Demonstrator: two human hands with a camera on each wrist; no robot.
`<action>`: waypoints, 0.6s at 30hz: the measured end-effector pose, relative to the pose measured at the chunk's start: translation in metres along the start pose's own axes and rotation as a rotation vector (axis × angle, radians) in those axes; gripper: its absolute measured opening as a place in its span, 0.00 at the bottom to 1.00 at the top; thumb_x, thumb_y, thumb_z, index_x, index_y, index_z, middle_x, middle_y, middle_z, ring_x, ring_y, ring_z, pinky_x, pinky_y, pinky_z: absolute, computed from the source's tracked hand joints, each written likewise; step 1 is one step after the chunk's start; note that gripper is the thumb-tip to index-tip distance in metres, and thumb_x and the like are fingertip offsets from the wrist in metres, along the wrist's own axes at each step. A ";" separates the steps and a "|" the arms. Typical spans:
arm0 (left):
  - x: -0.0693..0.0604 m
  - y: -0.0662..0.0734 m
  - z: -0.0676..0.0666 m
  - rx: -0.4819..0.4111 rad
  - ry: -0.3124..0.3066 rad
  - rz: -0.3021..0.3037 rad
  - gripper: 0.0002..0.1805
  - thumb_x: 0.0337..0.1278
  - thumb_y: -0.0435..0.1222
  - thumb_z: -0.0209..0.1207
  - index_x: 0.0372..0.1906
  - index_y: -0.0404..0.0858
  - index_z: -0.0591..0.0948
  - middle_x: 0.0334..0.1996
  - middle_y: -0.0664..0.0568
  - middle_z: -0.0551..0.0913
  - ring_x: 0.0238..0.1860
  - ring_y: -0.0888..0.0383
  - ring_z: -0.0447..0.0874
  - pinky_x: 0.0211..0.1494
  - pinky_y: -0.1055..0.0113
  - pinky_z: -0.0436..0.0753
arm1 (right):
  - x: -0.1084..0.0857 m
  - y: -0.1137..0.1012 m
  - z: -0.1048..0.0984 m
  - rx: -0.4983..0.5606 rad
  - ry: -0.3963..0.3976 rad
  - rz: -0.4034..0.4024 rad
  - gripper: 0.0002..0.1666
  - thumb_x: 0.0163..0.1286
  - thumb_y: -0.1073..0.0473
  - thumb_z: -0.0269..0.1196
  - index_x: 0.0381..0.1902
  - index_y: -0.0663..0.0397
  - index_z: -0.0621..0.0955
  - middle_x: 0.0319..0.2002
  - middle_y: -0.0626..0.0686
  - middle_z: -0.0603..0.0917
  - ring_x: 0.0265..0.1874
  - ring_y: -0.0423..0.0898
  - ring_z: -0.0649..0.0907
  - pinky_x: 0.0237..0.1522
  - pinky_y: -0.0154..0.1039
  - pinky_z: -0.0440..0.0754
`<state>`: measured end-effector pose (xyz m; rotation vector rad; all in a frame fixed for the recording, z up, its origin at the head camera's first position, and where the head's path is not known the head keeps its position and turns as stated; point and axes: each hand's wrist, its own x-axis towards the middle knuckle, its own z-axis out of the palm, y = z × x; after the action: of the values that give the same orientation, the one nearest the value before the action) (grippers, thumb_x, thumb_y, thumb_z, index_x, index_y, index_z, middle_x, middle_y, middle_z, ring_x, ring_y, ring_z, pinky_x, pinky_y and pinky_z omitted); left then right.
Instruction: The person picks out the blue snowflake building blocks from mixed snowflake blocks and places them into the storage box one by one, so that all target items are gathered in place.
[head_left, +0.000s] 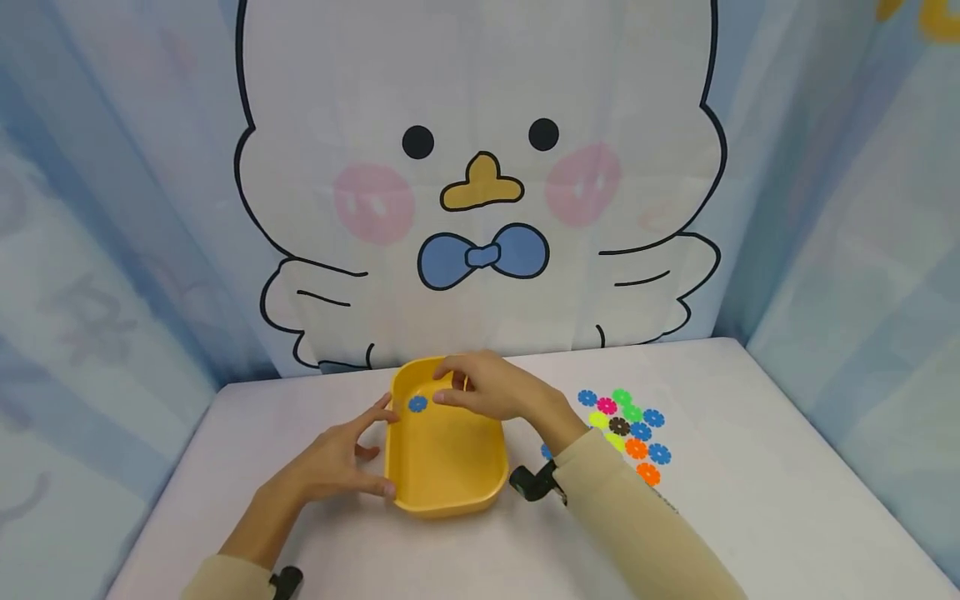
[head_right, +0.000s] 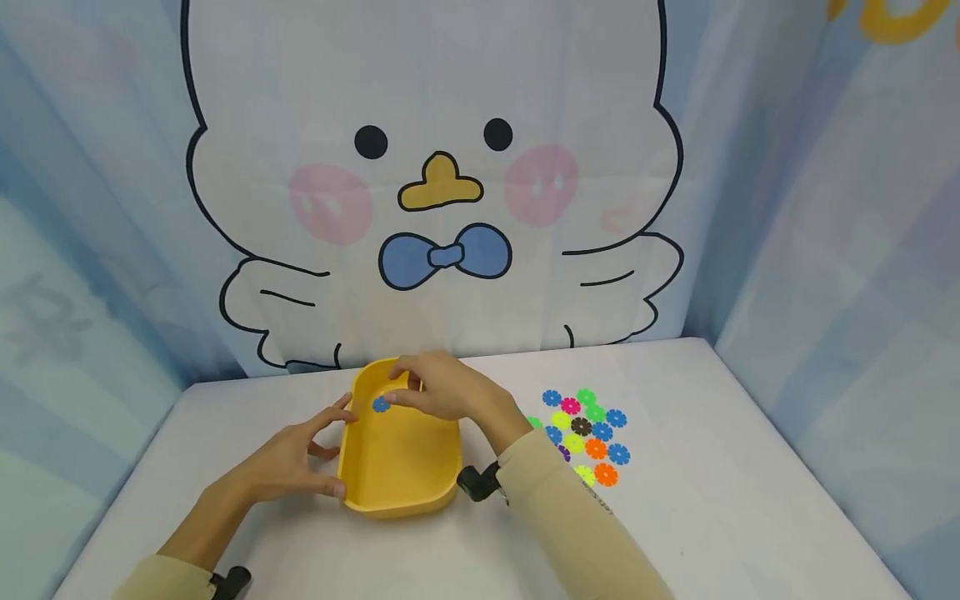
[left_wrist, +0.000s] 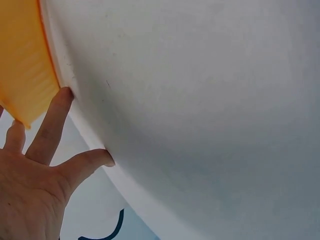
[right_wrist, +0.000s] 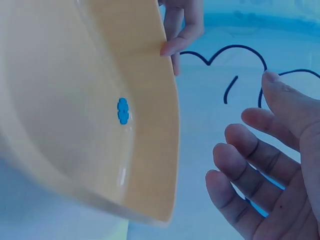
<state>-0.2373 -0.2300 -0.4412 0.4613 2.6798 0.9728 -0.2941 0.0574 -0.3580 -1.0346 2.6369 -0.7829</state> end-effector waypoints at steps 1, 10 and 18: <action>0.001 0.000 -0.001 0.001 -0.005 0.003 0.56 0.35 0.61 0.80 0.75 0.57 0.67 0.84 0.57 0.50 0.55 0.47 0.88 0.57 0.47 0.86 | -0.004 0.001 -0.002 -0.002 0.007 0.002 0.25 0.75 0.43 0.63 0.63 0.48 0.80 0.39 0.46 0.82 0.36 0.42 0.80 0.38 0.31 0.83; 0.002 0.001 0.002 -0.019 0.007 0.008 0.57 0.32 0.60 0.82 0.74 0.55 0.69 0.84 0.60 0.49 0.55 0.49 0.88 0.59 0.49 0.86 | -0.034 0.013 -0.011 -0.049 0.071 0.004 0.24 0.75 0.44 0.64 0.61 0.51 0.81 0.37 0.44 0.81 0.33 0.41 0.78 0.35 0.32 0.83; 0.001 0.002 0.001 0.021 0.024 0.036 0.59 0.32 0.60 0.82 0.76 0.54 0.67 0.83 0.60 0.51 0.55 0.55 0.84 0.61 0.47 0.83 | -0.065 0.041 -0.013 -0.035 0.081 0.062 0.25 0.76 0.43 0.62 0.63 0.48 0.81 0.37 0.42 0.82 0.32 0.40 0.79 0.33 0.31 0.83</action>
<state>-0.2376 -0.2274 -0.4405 0.5074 2.7142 0.9673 -0.2747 0.1318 -0.3697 -0.9436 2.7458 -0.7839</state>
